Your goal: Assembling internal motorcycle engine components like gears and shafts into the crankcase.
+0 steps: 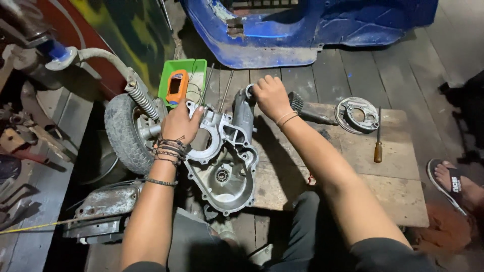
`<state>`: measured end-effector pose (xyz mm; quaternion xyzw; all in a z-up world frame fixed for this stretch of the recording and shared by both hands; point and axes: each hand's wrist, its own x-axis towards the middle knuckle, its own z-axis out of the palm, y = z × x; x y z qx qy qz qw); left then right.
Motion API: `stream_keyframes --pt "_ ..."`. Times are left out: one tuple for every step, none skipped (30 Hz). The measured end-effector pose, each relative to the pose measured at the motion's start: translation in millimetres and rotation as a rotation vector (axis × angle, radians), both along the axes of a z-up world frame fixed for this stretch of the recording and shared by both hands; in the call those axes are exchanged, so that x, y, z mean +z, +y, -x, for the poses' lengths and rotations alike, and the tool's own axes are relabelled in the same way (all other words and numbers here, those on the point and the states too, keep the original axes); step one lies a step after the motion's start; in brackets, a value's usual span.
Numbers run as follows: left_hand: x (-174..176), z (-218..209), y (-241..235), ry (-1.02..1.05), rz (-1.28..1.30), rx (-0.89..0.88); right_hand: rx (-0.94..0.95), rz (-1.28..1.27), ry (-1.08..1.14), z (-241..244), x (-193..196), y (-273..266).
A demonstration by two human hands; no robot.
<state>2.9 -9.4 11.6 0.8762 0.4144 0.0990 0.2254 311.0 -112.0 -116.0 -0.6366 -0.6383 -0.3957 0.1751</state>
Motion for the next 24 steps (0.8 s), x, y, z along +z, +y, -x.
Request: stream_keyframes --pt "-1.4 -0.6 2.8 -0.002 -0.005 -0.001 -0.001 -0.005 -0.002 1.9 6.8 -1.6" --pt "-4.3 0.2 4.7 0.000 -0.001 -0.006 -0.064 0.010 -0.050 6.0 11.1 -5.4" --pt "-7.5 1.2 6.8 0.003 0.002 -0.011 -0.128 0.026 -0.098 10.2 15.1 -9.1" --pt "-6.4 1.3 5.8 0.005 0.007 -0.012 -0.128 0.030 -0.096 12.6 11.0 -9.5" --pt "-5.3 1.5 4.9 0.006 0.007 -0.015 -0.213 0.116 -0.036 15.2 6.9 -9.9" --pt "-3.1 -0.1 5.9 0.006 0.005 -0.022 -0.302 0.199 0.022 16.2 4.2 -9.3" --pt "-4.2 -1.6 6.0 0.005 0.006 -0.027 -0.306 0.201 0.021 20.1 15.0 -14.8" --pt "-5.5 -1.3 5.2 0.018 0.003 -0.022 -0.291 0.228 0.198 25.3 25.6 -20.0" --pt "-6.7 -0.8 4.0 0.032 -0.001 -0.017 -0.274 0.253 0.374 30.8 36.3 -25.4" --pt "-8.0 -0.6 5.7 0.029 0.000 -0.020 -0.277 0.253 0.372 25.2 42.3 -31.7" --pt "-9.2 -0.3 7.1 0.024 -0.007 -0.020 -0.322 0.219 0.487 19.8 48.4 -38.2" --pt "-10.6 0.0 8.0 0.019 -0.015 -0.023 -0.368 0.183 0.602 14.7 54.3 -46.0" --pt "-10.6 0.0 8.5 0.016 -0.014 -0.028 -0.374 0.182 0.599 4.0 51.3 -52.9" --pt "-10.0 0.0 8.6 0.024 -0.012 -0.020 -0.412 0.139 0.660 -6.5 48.3 -60.2" --pt "-9.5 0.0 8.6 0.033 -0.010 -0.013 -0.450 0.094 0.721 -17.0 45.3 -67.8" --pt "-9.3 0.1 7.9 0.031 -0.006 -0.017 -0.456 0.096 0.719 -24.1 40.4 -74.4" --pt "-9.2 0.5 7.1 0.013 -0.026 -0.030 -0.445 0.118 0.678 -31.0 35.6 -81.2" --pt "-7.7 1.2 7.2 -0.008 -0.049 -0.039 -0.430 0.138 0.635 -38.4 32.1 -85.4" --pt "-5.7 -0.6 5.5 -0.011 -0.048 -0.040 -0.431 0.137 0.632 -42.7 31.6 -88.2" --pt "-4.8 -0.4 3.4 -0.027 -0.048 -0.047 -0.448 0.171 0.537 -45.0 28.9 -91.1" --pt "-3.9 -0.3 1.2 -0.043 -0.048 -0.054 -0.465 0.205 0.441 -47.2 26.3 -94.0" --pt "-4.8 -0.6 0.6 -0.042 -0.048 -0.051 -0.461 0.206 0.441 -47.0 26.2 -96.2" --pt "-5.5 -0.9 -0.2 -0.053 -0.060 -0.054 -0.466 0.239 0.425 -46.7 26.2 -98.6" --pt "-6.0 -0.6 -0.5 -0.063 -0.074 -0.055 -0.469 0.272 0.409 -46.0 26.0 -100.1"
